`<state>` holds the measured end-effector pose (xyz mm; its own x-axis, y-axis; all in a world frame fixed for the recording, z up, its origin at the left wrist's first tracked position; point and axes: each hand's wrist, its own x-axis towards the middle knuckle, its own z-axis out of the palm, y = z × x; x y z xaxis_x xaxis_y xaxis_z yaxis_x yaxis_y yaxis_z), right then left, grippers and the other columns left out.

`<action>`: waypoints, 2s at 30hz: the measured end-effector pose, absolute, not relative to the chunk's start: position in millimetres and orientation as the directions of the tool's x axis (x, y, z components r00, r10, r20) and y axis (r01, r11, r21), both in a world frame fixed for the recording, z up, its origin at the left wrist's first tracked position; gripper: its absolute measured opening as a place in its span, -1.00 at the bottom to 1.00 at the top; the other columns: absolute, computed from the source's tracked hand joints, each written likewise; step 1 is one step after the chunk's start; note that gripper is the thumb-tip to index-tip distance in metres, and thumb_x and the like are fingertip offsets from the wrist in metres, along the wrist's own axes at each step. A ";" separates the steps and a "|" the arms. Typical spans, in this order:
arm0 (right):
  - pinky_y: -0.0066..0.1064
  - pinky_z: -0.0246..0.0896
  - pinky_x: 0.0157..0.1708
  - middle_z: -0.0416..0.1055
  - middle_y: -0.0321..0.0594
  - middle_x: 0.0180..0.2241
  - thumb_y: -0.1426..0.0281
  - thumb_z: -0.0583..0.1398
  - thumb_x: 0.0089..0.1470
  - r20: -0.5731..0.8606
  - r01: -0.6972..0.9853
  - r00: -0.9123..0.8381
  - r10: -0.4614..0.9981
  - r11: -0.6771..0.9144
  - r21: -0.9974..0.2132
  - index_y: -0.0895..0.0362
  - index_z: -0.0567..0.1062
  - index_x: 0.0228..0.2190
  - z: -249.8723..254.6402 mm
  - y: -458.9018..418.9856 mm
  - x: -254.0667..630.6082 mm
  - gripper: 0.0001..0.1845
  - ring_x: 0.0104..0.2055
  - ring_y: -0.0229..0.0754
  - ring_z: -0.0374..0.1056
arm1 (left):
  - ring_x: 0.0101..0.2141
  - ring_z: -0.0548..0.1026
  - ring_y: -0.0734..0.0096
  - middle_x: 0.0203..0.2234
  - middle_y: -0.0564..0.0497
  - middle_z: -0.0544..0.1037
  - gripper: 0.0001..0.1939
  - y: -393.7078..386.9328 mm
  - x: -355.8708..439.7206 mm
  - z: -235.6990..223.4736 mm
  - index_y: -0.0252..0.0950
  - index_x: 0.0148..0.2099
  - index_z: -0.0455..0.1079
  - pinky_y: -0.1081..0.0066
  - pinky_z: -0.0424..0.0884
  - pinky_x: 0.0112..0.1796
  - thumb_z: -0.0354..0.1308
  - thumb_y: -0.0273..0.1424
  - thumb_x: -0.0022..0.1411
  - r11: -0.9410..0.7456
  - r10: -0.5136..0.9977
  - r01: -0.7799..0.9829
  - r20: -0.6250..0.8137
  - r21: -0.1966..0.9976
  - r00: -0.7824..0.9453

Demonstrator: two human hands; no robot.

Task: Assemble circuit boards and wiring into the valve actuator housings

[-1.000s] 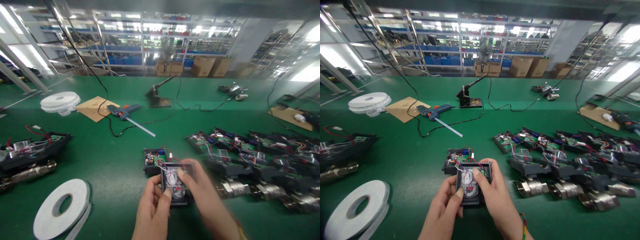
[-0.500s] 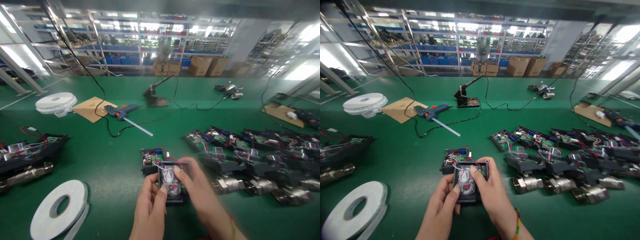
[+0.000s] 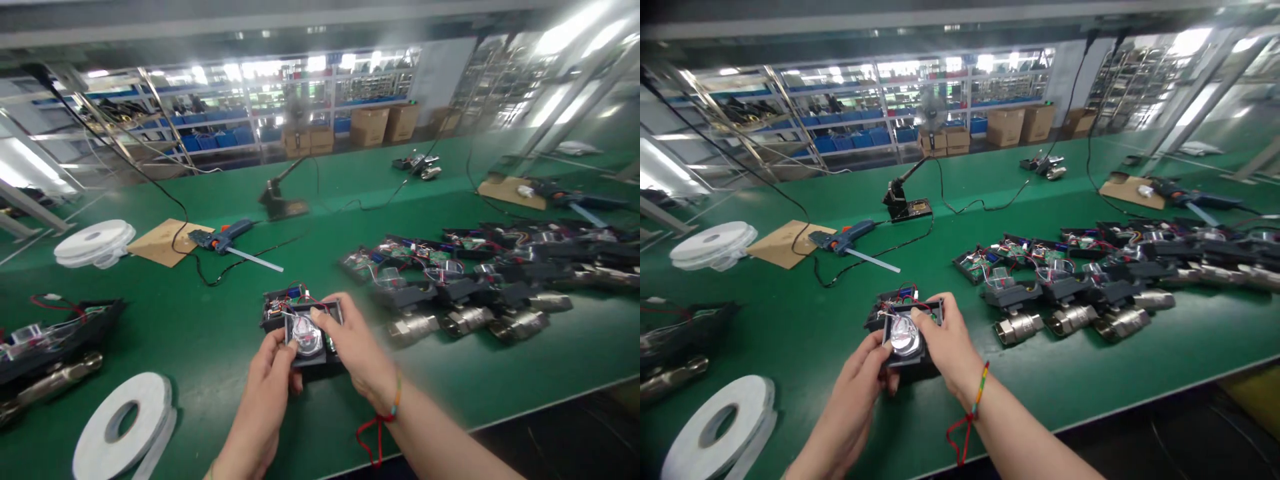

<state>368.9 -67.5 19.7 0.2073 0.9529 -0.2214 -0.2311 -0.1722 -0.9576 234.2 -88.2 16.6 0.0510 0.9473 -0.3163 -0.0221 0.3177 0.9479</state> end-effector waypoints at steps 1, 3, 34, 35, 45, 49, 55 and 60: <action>-0.38 0.21 -0.38 0.36 -0.39 -0.42 0.08 0.32 -0.09 -0.216 -0.236 0.210 0.954 -0.165 -0.958 0.07 0.29 -0.27 19.3 -68.2 368.6 -0.53 -0.38 -0.20 0.26 | -0.57 0.28 0.52 -0.63 0.16 0.35 -0.57 -88.3 234.4 18.5 -0.32 -0.07 0.39 0.55 0.21 -0.50 0.10 -0.05 0.26 0.317 0.947 -0.016 -0.316 0.948 0.055; -0.38 0.20 -0.36 0.34 -0.39 -0.42 0.07 0.32 -0.10 -0.201 -0.238 0.222 0.954 -0.147 -0.960 0.07 0.29 -0.28 18.6 -69.6 368.0 -0.53 -0.37 -0.20 0.25 | -0.57 0.29 0.51 -0.60 0.14 0.38 -0.49 -88.3 236.0 22.3 -0.33 -0.08 0.40 0.54 0.21 -0.53 0.10 0.04 0.25 0.301 0.952 0.012 -0.301 0.954 0.051; -0.37 0.31 -0.14 0.52 -0.20 -0.09 0.21 0.14 0.09 -0.299 -0.499 0.057 0.953 -0.232 -0.835 0.10 0.41 0.06 15.3 -90.6 390.9 -0.49 -0.02 -0.08 0.41 | -0.60 0.13 0.60 -0.59 0.13 0.35 -0.32 -84.4 246.3 19.1 -0.32 -0.09 0.56 0.62 0.06 -0.66 0.39 0.13 -0.09 0.296 0.951 0.003 -0.295 0.955 -0.088; -0.35 0.30 -0.08 0.51 -0.18 -0.03 0.21 0.13 0.11 -0.290 -0.485 0.060 0.955 -0.225 -0.845 0.10 0.40 0.09 13.8 -91.5 390.7 -0.47 0.06 -0.05 0.37 | -0.60 0.14 0.60 -0.58 0.13 0.36 -0.32 -84.6 247.0 19.4 -0.32 -0.10 0.56 0.62 0.07 -0.66 0.39 0.13 -0.08 0.298 0.950 0.001 -0.297 0.954 -0.100; -0.05 -0.06 0.34 0.11 0.10 0.33 0.02 0.26 0.03 -0.181 -0.071 0.048 0.982 -0.177 -0.982 0.24 -0.12 0.37 13.4 -105.1 379.2 0.12 0.35 0.08 0.08 | -0.60 0.15 0.61 -0.54 0.13 0.44 -0.35 -93.3 247.4 9.7 -0.31 -0.07 0.53 0.61 0.08 -0.63 0.38 0.09 -0.04 0.282 0.947 -0.034 -0.284 0.959 -0.147; -0.04 -0.02 0.33 0.17 0.08 0.30 0.04 0.25 0.04 -0.148 -0.121 0.029 0.989 -0.143 -0.982 0.20 -0.09 0.35 15.0 -108.3 377.4 0.05 0.32 0.09 0.13 | -0.60 0.26 0.54 -0.44 0.04 0.57 -0.26 -95.3 243.2 6.0 -0.31 0.03 0.47 0.56 0.10 -0.62 0.40 0.10 -0.06 0.352 0.924 -0.059 -0.356 0.934 -0.138; -0.03 0.05 0.29 0.23 0.05 0.25 0.10 0.26 0.04 -0.148 -0.177 0.063 0.987 -0.135 -0.975 0.16 -0.04 0.33 8.3 -108.5 371.2 -0.01 0.26 0.09 0.22 | -0.52 0.43 0.39 -0.29 -0.07 0.64 -0.19 -94.9 245.9 14.1 -0.27 0.06 0.47 0.52 0.22 -0.58 0.39 0.16 -0.12 0.416 0.900 -0.040 -0.418 0.908 -0.123; 0.01 -0.02 0.32 0.15 0.09 0.30 0.04 0.25 0.03 -0.172 -0.151 0.074 0.982 -0.159 -0.976 0.20 -0.07 0.34 7.1 -107.2 370.5 0.04 0.31 0.12 0.13 | -0.57 0.28 0.52 -0.43 0.03 0.58 -0.15 -94.9 247.1 13.4 -0.27 0.08 0.45 0.57 0.12 -0.59 0.40 0.18 -0.14 0.432 0.891 -0.065 -0.437 0.900 -0.121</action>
